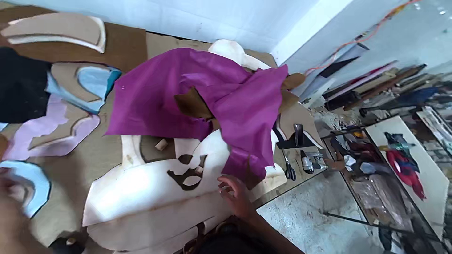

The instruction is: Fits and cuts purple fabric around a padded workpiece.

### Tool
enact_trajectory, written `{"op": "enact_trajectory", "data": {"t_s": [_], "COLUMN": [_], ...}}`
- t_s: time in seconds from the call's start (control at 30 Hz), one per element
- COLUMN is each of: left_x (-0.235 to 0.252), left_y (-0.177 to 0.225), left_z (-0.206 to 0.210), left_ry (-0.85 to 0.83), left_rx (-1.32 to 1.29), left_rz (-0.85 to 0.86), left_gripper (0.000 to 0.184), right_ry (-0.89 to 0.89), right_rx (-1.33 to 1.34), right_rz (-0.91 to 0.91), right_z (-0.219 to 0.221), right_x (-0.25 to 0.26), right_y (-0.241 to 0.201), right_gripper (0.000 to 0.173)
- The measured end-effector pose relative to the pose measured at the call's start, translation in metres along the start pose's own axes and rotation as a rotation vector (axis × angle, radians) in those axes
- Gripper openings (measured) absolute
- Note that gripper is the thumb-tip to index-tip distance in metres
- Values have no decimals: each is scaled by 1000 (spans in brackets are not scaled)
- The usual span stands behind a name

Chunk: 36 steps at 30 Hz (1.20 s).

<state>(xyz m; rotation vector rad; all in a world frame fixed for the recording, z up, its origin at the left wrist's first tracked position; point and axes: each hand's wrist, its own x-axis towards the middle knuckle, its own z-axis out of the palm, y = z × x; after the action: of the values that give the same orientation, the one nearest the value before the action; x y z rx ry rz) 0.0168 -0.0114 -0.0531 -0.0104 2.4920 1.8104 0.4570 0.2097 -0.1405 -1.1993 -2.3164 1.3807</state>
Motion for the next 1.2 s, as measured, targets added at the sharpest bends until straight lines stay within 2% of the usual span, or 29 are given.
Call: {"op": "enact_trajectory", "data": {"t_s": [0.03,0.1,0.23,0.3,0.47,0.53,0.63,0.73,0.9,0.93,1.0,1.07,1.13,1.2], "left_x": [-13,-72,-211,-253,-299,-311,-329,-354,-388,-395,-408,-416,-419,-419], "left_y": [-45,-84,-72,-68,-60,-57,-51,-41,-40,-41,-38,-31,-31,-34], "left_z": [19,76,163,188,245,269,303,331,355,359,368,378,386,387], "left_ry": [-229,-497,-934,-1039,-1038,-993,-927,-887,-866,-793,-643,-595,-632,-684], "left_rx": [-82,-185,-154,-130,-67,-47,33,162,331,361,293,147,35,40], "left_rz": [159,224,96,53,-34,-97,-150,-180,-81,-31,10,-51,-153,-221], "left_gripper": [26,29,27,27,37,43,58,65,36,38,64,84,82,64], "right_ry": [95,297,618,698,746,682,504,419,266,235,190,151,107,78], "right_rx": [-3,-13,43,109,273,291,358,431,406,435,461,447,407,357], "right_rz": [-21,-49,44,131,310,331,392,362,294,283,276,281,293,294], "right_z": [-13,-44,-110,-140,-205,-225,-250,-270,-291,-294,-300,-304,-309,-312], "right_x": [-4,-12,-19,-18,-7,-2,10,23,39,42,51,62,70,75], "right_y": [6,20,63,100,184,204,224,246,269,270,274,274,271,271], "right_gripper": [30,22,20,25,25,26,38,42,46,49,54,59,64,68]}}
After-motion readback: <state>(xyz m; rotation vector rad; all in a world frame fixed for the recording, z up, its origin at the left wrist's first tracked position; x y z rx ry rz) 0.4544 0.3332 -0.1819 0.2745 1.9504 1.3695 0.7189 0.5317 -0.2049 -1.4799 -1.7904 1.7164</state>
